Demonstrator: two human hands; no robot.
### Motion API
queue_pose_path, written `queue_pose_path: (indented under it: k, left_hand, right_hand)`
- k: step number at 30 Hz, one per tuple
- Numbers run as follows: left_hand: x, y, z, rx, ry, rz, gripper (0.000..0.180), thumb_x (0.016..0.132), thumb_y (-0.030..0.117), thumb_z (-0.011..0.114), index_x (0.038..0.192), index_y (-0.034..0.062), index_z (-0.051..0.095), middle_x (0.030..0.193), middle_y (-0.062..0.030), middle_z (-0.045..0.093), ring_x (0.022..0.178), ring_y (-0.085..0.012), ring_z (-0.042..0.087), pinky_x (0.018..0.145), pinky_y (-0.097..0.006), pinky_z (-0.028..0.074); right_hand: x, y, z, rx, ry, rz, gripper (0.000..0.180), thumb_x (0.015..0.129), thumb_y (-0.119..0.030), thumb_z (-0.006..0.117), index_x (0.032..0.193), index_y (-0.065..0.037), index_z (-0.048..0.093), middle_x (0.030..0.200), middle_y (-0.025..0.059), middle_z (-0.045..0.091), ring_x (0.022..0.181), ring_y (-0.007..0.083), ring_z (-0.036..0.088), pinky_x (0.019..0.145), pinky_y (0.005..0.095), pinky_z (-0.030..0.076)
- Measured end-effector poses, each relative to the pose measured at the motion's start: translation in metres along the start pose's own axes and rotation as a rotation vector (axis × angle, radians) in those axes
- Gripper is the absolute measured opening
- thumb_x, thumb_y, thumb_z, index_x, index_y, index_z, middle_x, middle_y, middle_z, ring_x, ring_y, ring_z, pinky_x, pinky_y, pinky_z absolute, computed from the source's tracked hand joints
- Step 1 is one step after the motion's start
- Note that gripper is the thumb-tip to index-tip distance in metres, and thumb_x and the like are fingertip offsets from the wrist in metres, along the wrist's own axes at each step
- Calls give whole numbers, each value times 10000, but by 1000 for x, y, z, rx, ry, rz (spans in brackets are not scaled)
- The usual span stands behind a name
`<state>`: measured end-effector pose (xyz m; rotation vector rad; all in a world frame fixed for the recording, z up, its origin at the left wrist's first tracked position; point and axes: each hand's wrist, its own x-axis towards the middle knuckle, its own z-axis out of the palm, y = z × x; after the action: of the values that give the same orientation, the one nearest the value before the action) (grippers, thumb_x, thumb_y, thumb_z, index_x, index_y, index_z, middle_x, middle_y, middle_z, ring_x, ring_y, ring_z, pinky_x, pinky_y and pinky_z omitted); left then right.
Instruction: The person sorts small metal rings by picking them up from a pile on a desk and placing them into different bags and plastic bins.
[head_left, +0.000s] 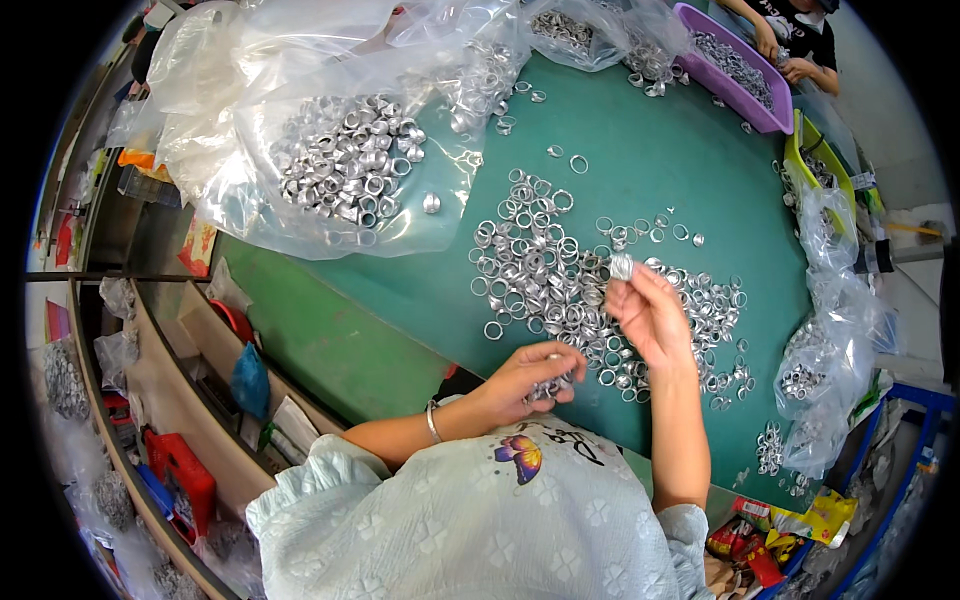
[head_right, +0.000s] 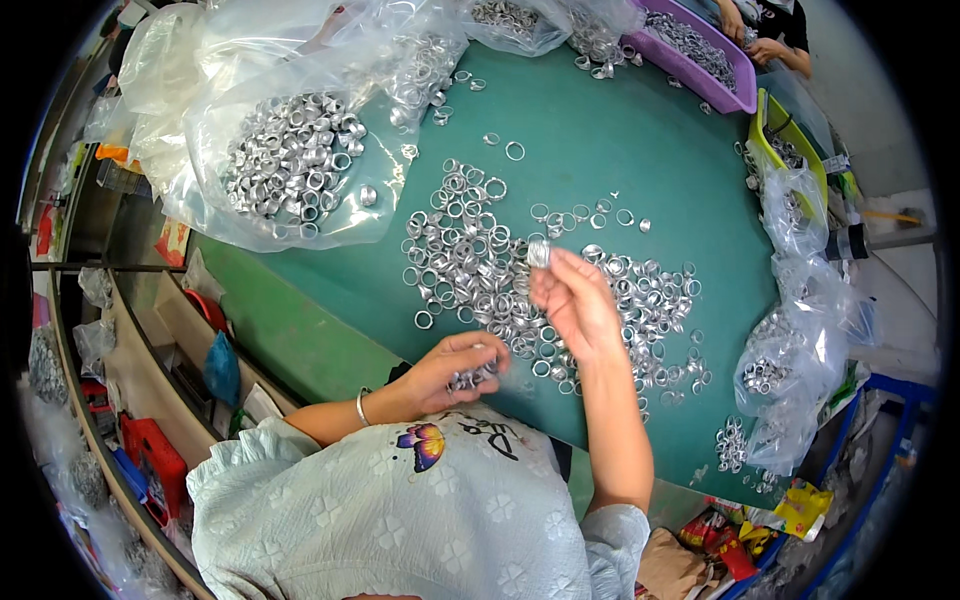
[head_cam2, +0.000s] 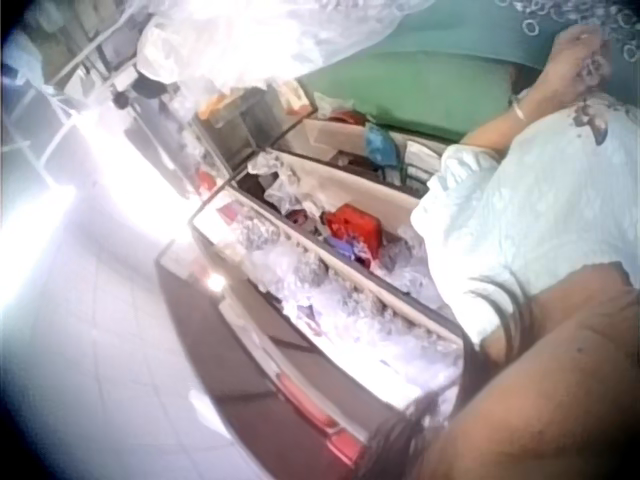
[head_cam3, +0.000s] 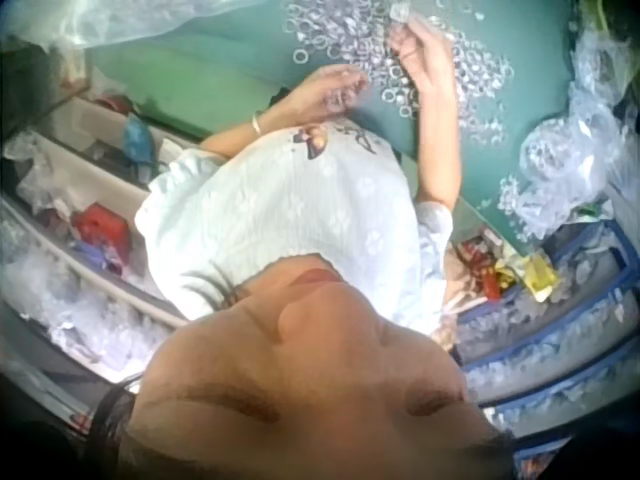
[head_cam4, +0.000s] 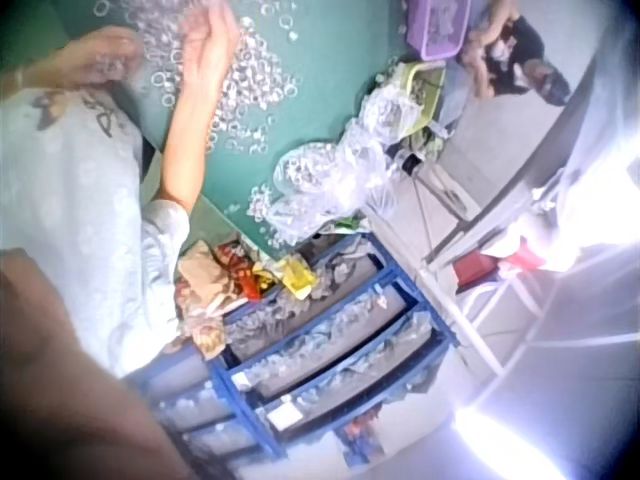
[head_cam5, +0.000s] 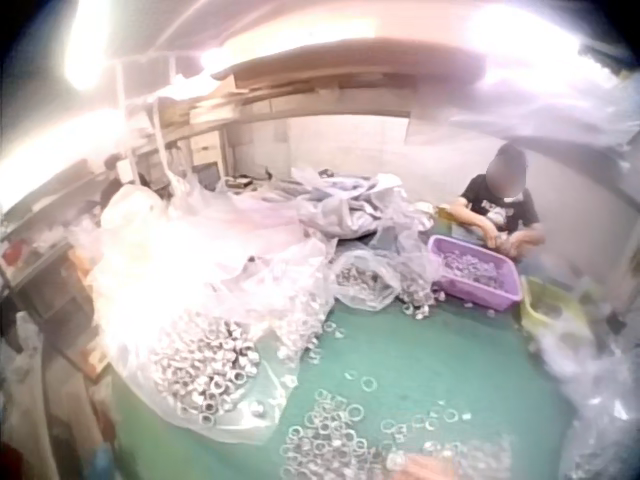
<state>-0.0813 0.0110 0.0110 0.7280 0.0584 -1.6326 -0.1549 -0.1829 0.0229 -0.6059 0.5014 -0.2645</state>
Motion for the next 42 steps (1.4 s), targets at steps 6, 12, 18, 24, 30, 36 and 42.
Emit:
queue_pose_path:
  k: [6,12,18,24,30,36,42]
  left_hand:
    - [8,11,0,-31,59,108,177,914,201,556,1040,82,595,880,-28,574,661,-106,555,407,-162,329]
    - [5,22,6,-191,-37,-68,326,938,378,484,1019,80,585,874,-40,599,631,-109,567,374,-177,358]
    - [2,21,-5,17,-15,-73,342,922,417,502,985,95,597,826,-18,609,605,-86,571,363,-169,347]
    - [3,37,-10,48,44,8,295,906,364,550,998,90,608,816,-11,611,605,-85,575,364,-163,340]
    - [8,148,-40,-588,6,861,332,937,322,492,1167,83,486,923,-41,516,685,-125,492,396,-183,384]
    - [18,127,-29,-338,204,820,321,920,211,521,1211,89,464,934,-48,515,681,-130,493,388,-174,356]
    - [19,70,-23,-343,93,325,224,907,223,536,1059,58,545,884,-66,549,665,-136,511,387,-177,358]
  right_hand:
    - [-27,12,-1,199,-23,113,116,874,-78,548,934,10,595,768,80,602,685,154,555,599,273,454]
    - [-49,19,32,-811,94,-190,100,804,-36,629,884,25,636,732,48,588,688,134,527,605,241,413]
    - [-47,25,31,-1347,-26,-554,108,765,1,633,861,44,611,799,100,570,727,188,525,668,292,420]
    - [-43,20,44,-1206,7,-389,270,771,44,588,1038,11,610,862,70,575,751,120,521,682,240,428]
    - [-20,2,26,-1304,56,-394,242,802,4,590,1042,-9,623,837,53,584,687,117,507,639,257,439]
    - [63,-11,24,-1527,80,-649,317,766,2,609,1081,-24,591,908,99,584,782,230,539,731,315,454]
    - [107,0,18,-1893,-20,-663,414,714,-8,649,1116,-17,551,1054,122,553,1016,325,493,854,398,417]
